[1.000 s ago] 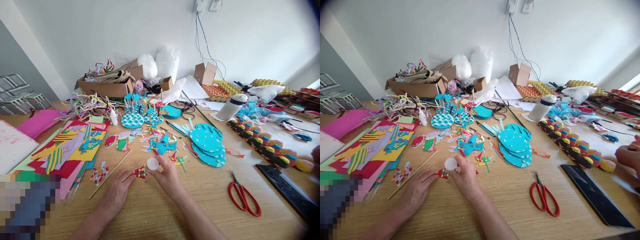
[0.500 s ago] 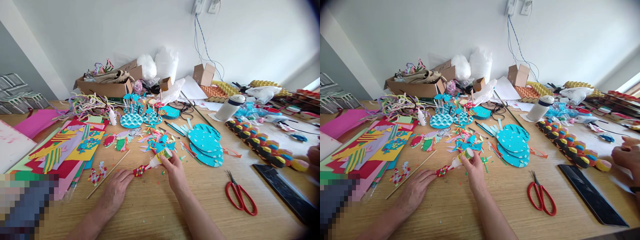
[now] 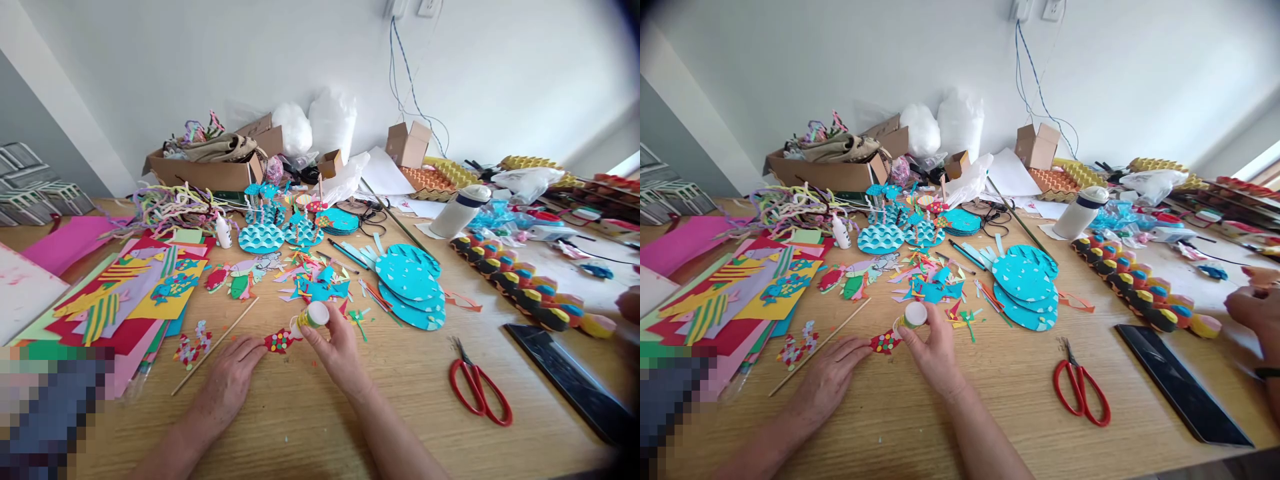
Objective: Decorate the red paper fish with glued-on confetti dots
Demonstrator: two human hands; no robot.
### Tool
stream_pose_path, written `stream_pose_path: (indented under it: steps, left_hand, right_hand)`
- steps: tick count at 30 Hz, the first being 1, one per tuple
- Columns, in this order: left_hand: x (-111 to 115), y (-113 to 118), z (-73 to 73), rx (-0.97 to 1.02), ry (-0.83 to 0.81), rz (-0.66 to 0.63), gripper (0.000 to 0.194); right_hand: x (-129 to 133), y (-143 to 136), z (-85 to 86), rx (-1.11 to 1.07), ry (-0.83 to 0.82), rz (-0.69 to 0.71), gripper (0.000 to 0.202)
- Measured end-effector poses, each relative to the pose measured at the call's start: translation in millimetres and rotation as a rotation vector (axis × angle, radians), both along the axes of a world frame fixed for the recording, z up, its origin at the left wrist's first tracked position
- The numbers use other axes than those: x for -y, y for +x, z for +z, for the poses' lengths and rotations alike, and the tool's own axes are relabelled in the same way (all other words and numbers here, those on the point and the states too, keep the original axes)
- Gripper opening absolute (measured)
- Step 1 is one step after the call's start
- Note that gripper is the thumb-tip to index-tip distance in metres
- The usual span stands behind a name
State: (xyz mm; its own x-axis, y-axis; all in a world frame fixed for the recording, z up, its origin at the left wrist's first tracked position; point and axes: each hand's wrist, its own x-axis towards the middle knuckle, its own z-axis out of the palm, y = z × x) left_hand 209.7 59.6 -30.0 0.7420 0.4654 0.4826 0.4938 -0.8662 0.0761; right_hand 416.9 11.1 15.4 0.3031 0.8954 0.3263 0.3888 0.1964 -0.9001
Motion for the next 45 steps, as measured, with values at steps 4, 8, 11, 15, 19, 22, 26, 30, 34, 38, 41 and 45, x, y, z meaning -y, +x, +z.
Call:
stream_pose_path:
  steps: [4,8,11,15,19,22,26,30,34,38,41,45]
  left_hand:
    - [0.4,0.3,0.9,-0.02,-0.016,0.007,0.04]
    - [0.4,0.6,0.1,-0.017,-0.024,0.011,0.04]
    - [0.4,0.1,-1.0,-0.023,-0.036,0.018,0.043]
    - [0.1,-1.1,-1.6,-0.04,-0.017,0.007,0.042]
    - [-0.4,-1.5,-2.1,-0.021,-0.013,0.01,0.041]
    - [-0.7,-1.7,-3.6,-0.017,-0.014,0.009,0.041]
    - [-1.1,-2.1,-6.4,0.0,-0.035,0.011,0.042]
    - [-1.4,-1.9,-7.0,0.027,-0.042,-0.004,0.041]
    - [-1.2,-1.2,-5.3,0.036,-0.008,-0.016,0.042]
    - [-0.2,-0.2,-3.1,0.033,0.006,0.002,0.04]
    - [0.7,0.3,-1.1,0.014,0.01,0.012,0.041]
    - [1.2,0.9,1.3,-0.018,-0.013,0.024,0.043]
  right_hand:
    - [1.9,-4.0,2.9,0.186,0.018,0.02,0.019]
    - [2.7,-5.3,2.0,0.241,0.013,0.041,0.018]
    - [2.7,-5.5,0.2,0.289,0.003,0.068,0.021]
    - [2.3,-5.9,0.4,0.303,-0.006,0.066,0.021]
    - [1.3,-6.2,3.9,0.254,-0.024,0.022,0.018]
    - [0.9,-3.4,5.6,0.211,-0.033,-0.022,0.016]
    - [0.9,6.8,2.6,0.002,-0.031,-0.09,0.018]
    - [1.6,12.6,-1.8,-0.248,0.017,-0.08,0.024]
    - [3.1,5.5,-1.3,-0.151,0.043,-0.028,0.022]
    - [3.6,-2.9,1.2,0.092,0.008,0.0,0.02]
    - [3.3,-5.1,1.2,0.161,-0.017,0.015,0.021]
    - [3.0,-5.5,1.2,0.224,-0.018,0.019,0.02]
